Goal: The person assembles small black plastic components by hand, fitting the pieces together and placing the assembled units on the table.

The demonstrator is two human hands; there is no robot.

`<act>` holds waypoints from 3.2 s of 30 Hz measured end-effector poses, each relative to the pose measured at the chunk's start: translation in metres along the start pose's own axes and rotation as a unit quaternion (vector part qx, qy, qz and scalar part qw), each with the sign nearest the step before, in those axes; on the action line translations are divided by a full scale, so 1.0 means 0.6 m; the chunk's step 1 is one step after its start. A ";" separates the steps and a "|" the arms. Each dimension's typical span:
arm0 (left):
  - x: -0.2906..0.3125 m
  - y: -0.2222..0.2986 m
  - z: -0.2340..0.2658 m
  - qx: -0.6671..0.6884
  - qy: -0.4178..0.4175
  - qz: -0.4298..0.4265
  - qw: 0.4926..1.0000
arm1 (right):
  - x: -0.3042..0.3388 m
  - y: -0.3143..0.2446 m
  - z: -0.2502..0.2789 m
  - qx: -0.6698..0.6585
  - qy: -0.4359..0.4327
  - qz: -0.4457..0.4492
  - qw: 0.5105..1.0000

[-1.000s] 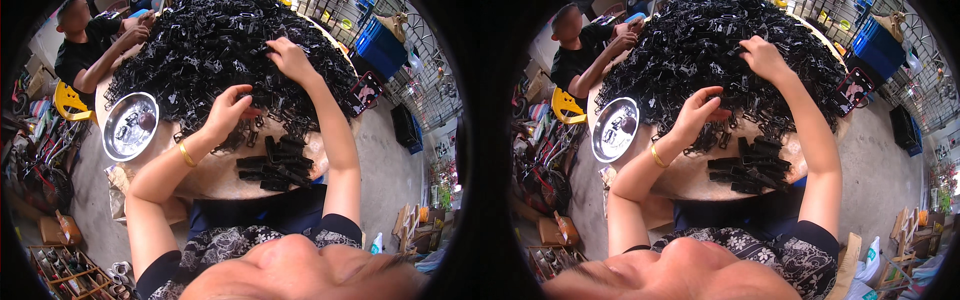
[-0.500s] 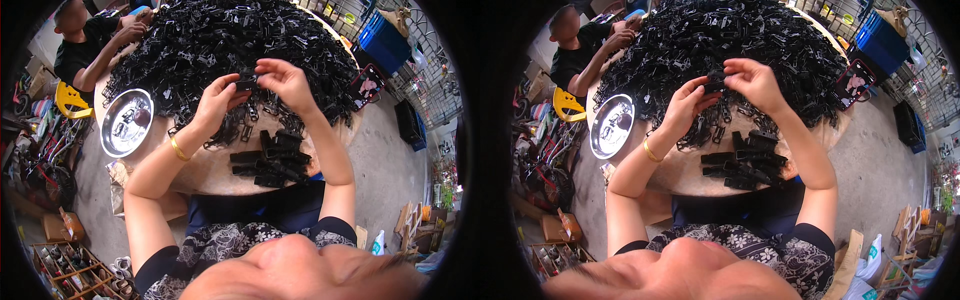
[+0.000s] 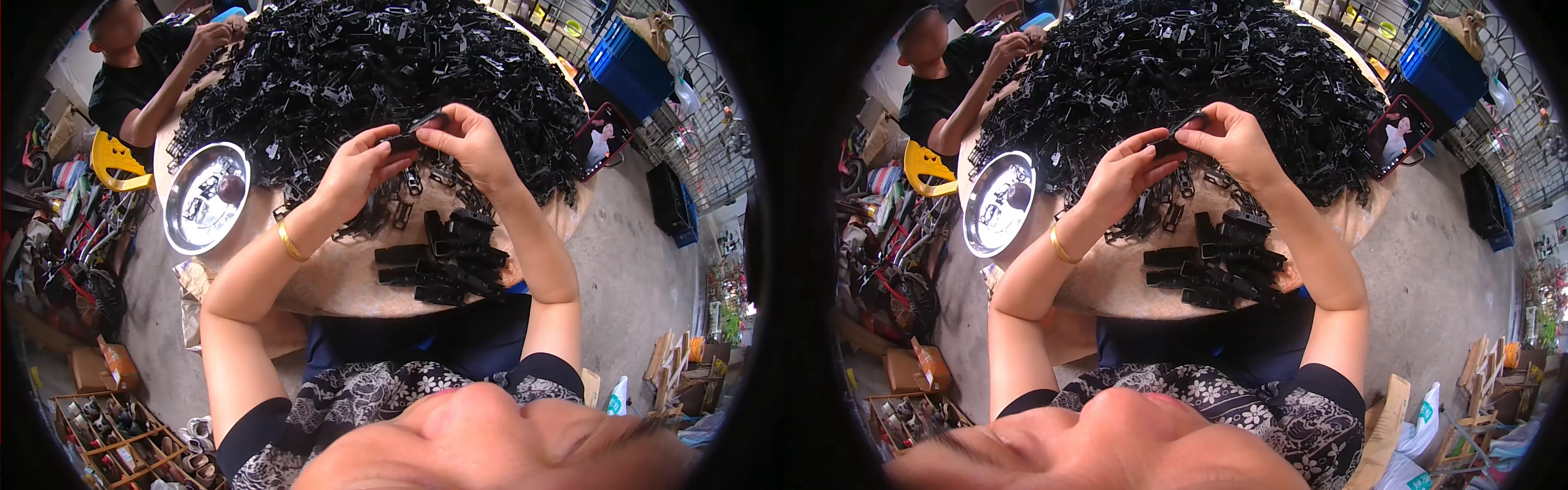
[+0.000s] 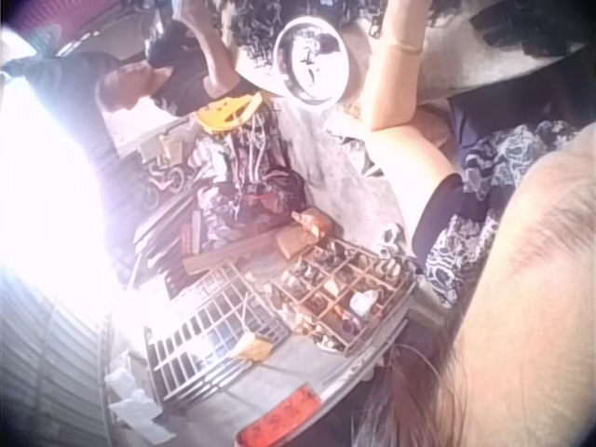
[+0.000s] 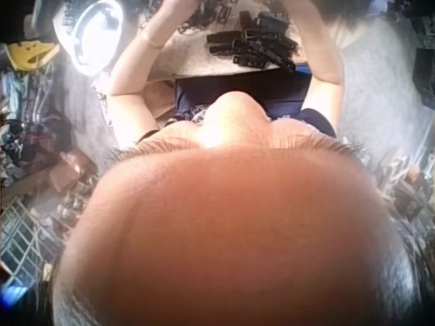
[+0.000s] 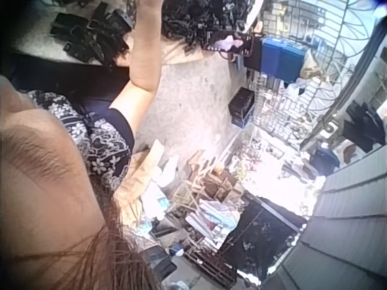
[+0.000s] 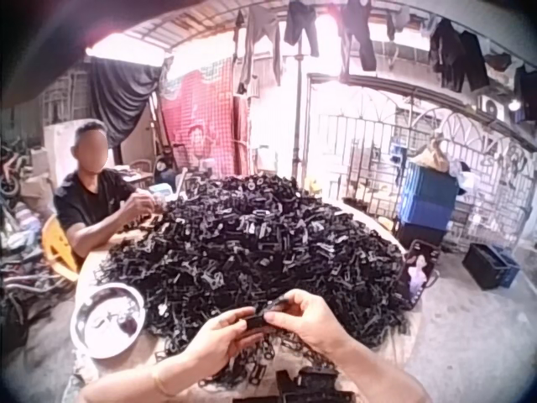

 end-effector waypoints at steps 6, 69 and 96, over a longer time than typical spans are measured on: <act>0.003 0.005 -0.001 -0.026 0.017 -0.012 0.999 | 0.010 0.014 -0.026 0.047 -0.030 -0.025 0.998; -0.087 0.003 -0.097 -0.826 -0.112 -0.252 0.492 | -0.022 -0.023 0.077 0.463 0.067 0.134 0.874; -0.144 0.099 -0.108 -0.718 -0.201 -0.335 0.576 | -0.024 -0.027 0.083 0.459 0.130 0.204 0.855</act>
Point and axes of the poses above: each hand's wrist, its own x-axis away from the middle knuckle, its own z-axis out of the back of the hand, y = z × x, the point moved 7 cm from there along -x, towards the middle knuckle, and after that the axes turned 3 degrees about x, right-handed, at the moved point
